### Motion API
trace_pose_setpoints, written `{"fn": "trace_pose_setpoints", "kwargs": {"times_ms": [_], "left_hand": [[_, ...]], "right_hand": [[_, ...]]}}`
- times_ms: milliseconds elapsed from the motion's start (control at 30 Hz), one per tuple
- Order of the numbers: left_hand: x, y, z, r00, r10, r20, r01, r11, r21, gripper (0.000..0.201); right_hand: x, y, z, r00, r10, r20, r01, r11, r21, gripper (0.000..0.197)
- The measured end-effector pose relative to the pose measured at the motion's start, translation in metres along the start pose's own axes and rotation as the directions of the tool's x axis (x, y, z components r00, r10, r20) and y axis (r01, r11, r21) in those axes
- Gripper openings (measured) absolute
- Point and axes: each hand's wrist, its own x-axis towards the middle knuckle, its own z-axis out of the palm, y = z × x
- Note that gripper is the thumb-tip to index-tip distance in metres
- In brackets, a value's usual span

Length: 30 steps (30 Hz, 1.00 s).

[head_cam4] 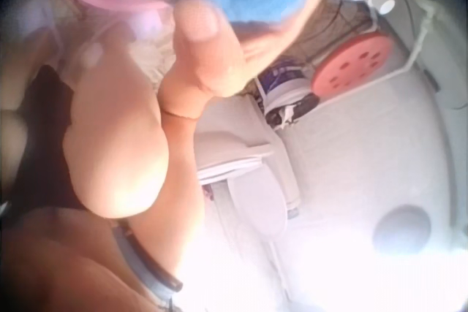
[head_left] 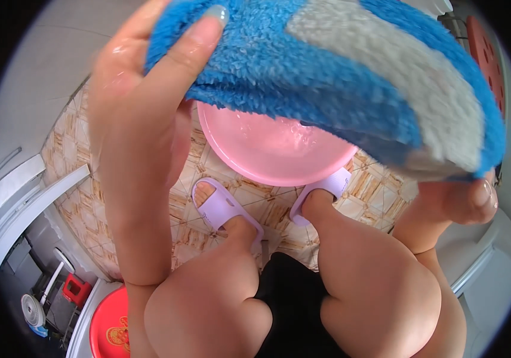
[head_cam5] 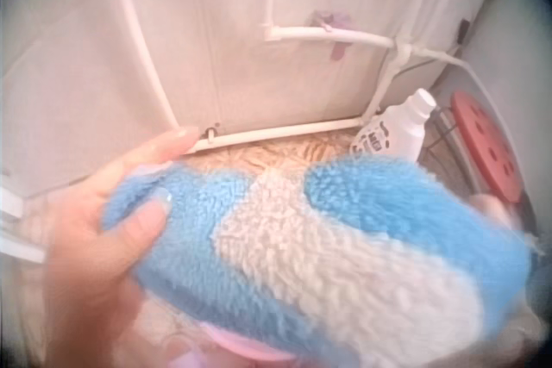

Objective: The person washes and wrings a cloth by hand in a basin with water. The person repeatedly empties the basin, refills it with water from a tap, and rinses and wrings the cloth.

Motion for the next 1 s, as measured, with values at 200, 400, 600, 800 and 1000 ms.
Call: {"fn": "trace_pose_setpoints", "kwargs": {"times_ms": [200,400,600,800,1000], "left_hand": [[0.001,-0.086,0.002,0.914,-0.390,0.112,0.387,0.756,-0.528,0.054],[-0.034,-0.193,0.005,0.793,-0.608,0.050,0.415,0.478,-0.774,0.042],[-0.077,-0.182,0.012,0.550,-0.747,0.373,0.835,0.506,-0.216,0.034],[-0.060,-0.155,-0.025,0.858,-0.487,0.165,0.470,0.873,0.133,0.026],[-0.043,-0.079,-0.046,0.958,-0.284,0.041,0.244,0.882,0.403,0.038]], "right_hand": [[-0.023,0.075,-0.037,0.798,0.522,0.303,-0.599,0.625,0.501,0.042],[-0.071,0.141,-0.044,0.484,0.875,0.011,-0.760,0.414,0.502,0.040],[-0.115,0.134,-0.056,0.401,0.907,-0.130,-0.899,0.417,0.136,0.027],[-0.076,0.086,-0.095,0.697,0.703,-0.144,-0.717,0.677,-0.167,0.026],[-0.021,0.015,-0.061,0.900,0.298,0.317,0.179,0.410,-0.894,0.026]]}}
